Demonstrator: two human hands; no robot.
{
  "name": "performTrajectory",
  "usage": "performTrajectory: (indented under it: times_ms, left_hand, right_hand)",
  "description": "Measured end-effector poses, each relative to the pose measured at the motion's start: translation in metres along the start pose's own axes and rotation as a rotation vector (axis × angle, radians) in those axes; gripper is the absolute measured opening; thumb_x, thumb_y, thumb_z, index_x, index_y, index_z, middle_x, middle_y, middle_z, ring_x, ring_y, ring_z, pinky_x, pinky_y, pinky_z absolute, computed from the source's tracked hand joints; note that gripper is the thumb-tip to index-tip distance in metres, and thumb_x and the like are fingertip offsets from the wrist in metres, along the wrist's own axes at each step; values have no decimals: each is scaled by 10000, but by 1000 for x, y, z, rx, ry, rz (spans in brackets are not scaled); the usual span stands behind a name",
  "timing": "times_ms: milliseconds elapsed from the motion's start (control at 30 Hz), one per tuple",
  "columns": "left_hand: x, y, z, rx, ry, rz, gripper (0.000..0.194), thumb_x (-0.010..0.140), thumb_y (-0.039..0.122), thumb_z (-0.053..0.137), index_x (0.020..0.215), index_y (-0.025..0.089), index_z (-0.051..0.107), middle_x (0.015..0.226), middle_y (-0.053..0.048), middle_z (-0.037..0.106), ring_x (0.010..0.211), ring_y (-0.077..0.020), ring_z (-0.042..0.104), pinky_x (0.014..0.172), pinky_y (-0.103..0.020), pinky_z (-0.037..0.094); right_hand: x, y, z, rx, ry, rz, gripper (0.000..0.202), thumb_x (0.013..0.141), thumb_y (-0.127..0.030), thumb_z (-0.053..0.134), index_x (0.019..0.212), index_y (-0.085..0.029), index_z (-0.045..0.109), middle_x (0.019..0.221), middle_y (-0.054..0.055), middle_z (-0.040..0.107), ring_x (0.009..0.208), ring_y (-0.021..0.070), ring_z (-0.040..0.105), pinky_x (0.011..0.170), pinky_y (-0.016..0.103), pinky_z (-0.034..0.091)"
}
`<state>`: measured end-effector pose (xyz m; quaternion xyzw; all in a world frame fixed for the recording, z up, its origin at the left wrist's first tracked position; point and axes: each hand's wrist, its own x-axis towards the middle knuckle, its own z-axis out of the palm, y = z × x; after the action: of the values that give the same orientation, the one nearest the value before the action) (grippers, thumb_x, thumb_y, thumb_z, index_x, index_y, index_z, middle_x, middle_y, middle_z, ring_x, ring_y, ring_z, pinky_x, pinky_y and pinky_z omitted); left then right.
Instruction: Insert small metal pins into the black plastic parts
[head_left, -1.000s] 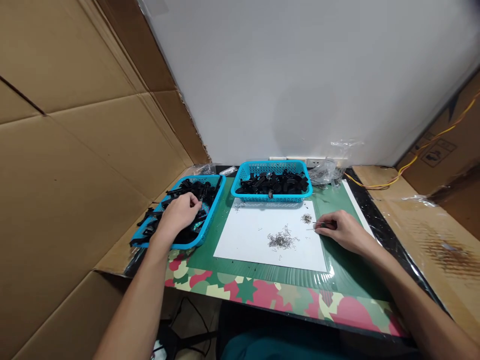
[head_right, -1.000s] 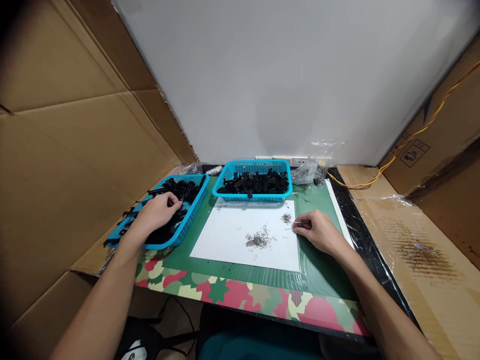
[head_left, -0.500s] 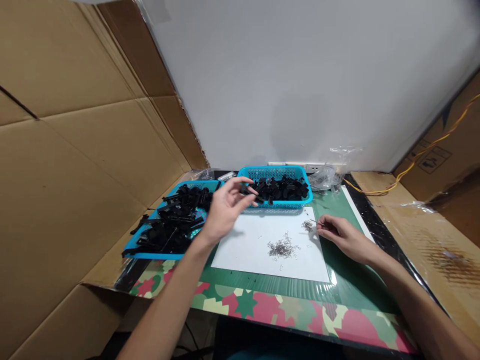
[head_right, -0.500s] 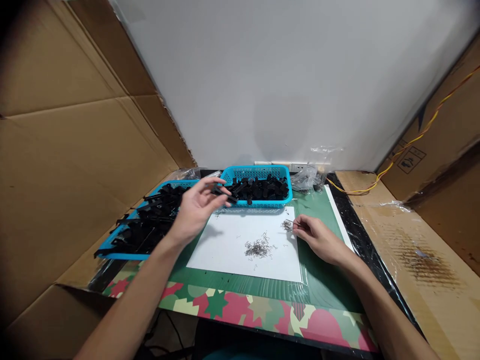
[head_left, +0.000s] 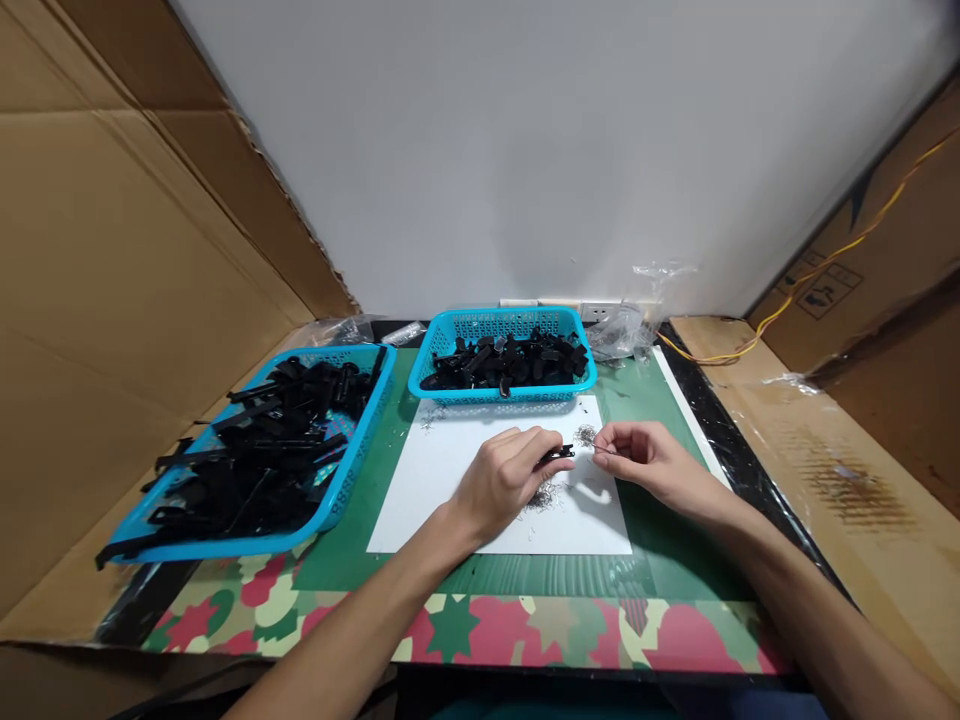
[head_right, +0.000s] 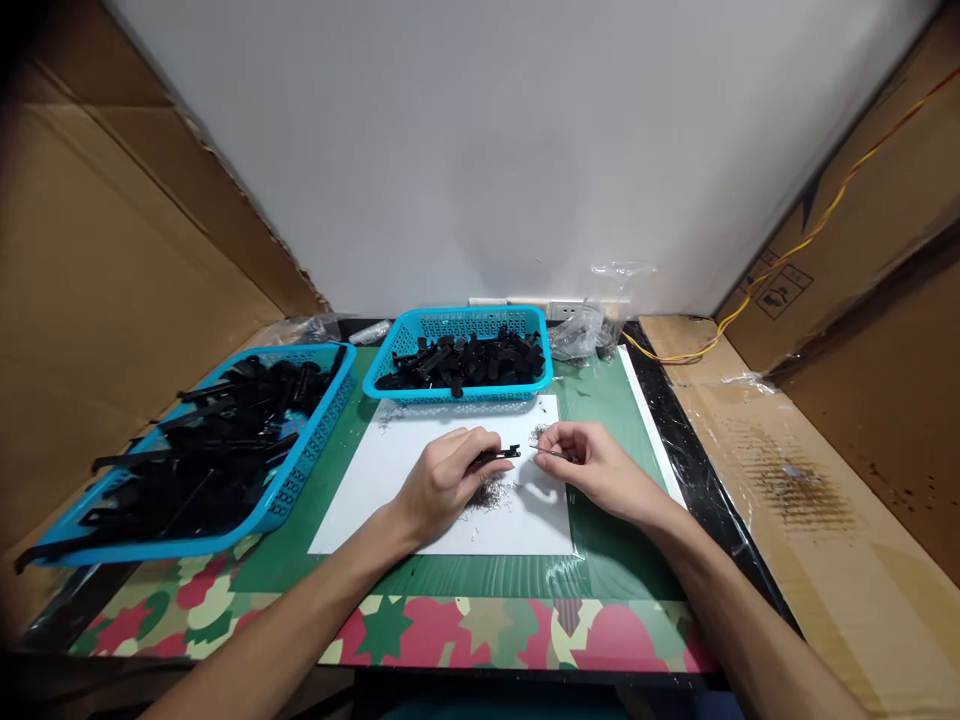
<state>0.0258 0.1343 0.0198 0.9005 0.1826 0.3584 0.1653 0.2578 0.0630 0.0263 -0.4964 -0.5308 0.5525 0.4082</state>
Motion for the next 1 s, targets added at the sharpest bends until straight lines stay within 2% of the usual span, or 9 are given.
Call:
performTrajectory:
  times_ms: [133, 300, 500, 667, 767, 833, 900, 1000]
  left_hand:
    - [-1, 5, 4, -75, -67, -45, 155, 1098, 268, 523, 1057, 177, 641, 901, -42, 667, 752, -148, 596, 690, -279, 438]
    - [-2, 11, 10, -68, -121, -60, 155, 1099, 251, 516, 1068, 179, 650, 952, -47, 709, 758, -151, 597, 726, -308, 423]
    - [-3, 11, 9, -81, -75, -97, 137, 1097, 254, 518, 1074, 188, 636, 962, -49, 714, 791, -163, 607, 729, -312, 432]
    - [-3, 14, 8, -101, -53, -142, 155, 1100, 274, 515, 1062, 192, 640, 948, -44, 706, 802, -162, 618, 739, -310, 449]
    - [-1, 16, 5, -105, -99, -161, 186, 1109, 289, 495, 1136, 192, 652, 1010, -61, 702, 914, -190, 643, 816, -322, 491]
    - [0, 15, 3, -63, -168, -141, 259, 1115, 287, 472, 1304, 195, 623, 1081, -84, 696, 1019, -226, 644, 873, -351, 519]
    - [0, 12, 3, -4, -224, -86, 377, 1110, 275, 473, 1471, 185, 530, 1108, -105, 693, 1056, -255, 639, 878, -381, 542]
    - [-3, 6, 5, 2, -225, 2, 405, 1087, 238, 516, 1483, 154, 520, 1080, -116, 708, 1020, -260, 649, 831, -385, 567]
  right_hand:
    - [0, 3, 9, 61, 1, -1, 407, 829, -531, 848, 846, -174, 652, 735, -30, 549, 671, 120, 445, 618, 256, 317]
    - [1, 6, 13, 60, 64, -8, 405, 805, -525, 864, 841, -163, 685, 728, -18, 572, 659, 117, 435, 603, 257, 304]
    - [-1, -2, 16, 1, 127, -46, 407, 834, -565, 814, 868, -163, 757, 715, 11, 624, 651, 136, 474, 599, 269, 342]
    - [-3, -2, 20, -67, 195, -109, 359, 854, -527, 785, 847, -168, 779, 684, 16, 619, 621, 135, 450, 576, 277, 333]
    - [-2, 0, 15, -79, 266, -58, 380, 800, -537, 806, 798, -160, 754, 616, -8, 557, 571, 118, 401, 540, 268, 291]
    - [-1, 0, 9, -91, 296, 12, 411, 754, -553, 825, 738, -158, 716, 576, -23, 518, 536, 102, 368, 513, 259, 255]
    - [1, 1, 2, -117, 309, 85, 429, 729, -562, 829, 692, -164, 673, 544, -37, 478, 503, 89, 332, 483, 254, 210]
    - [1, 0, -5, -165, 287, 161, 422, 733, -553, 811, 656, -183, 621, 511, -59, 409, 466, 78, 287, 449, 254, 156]
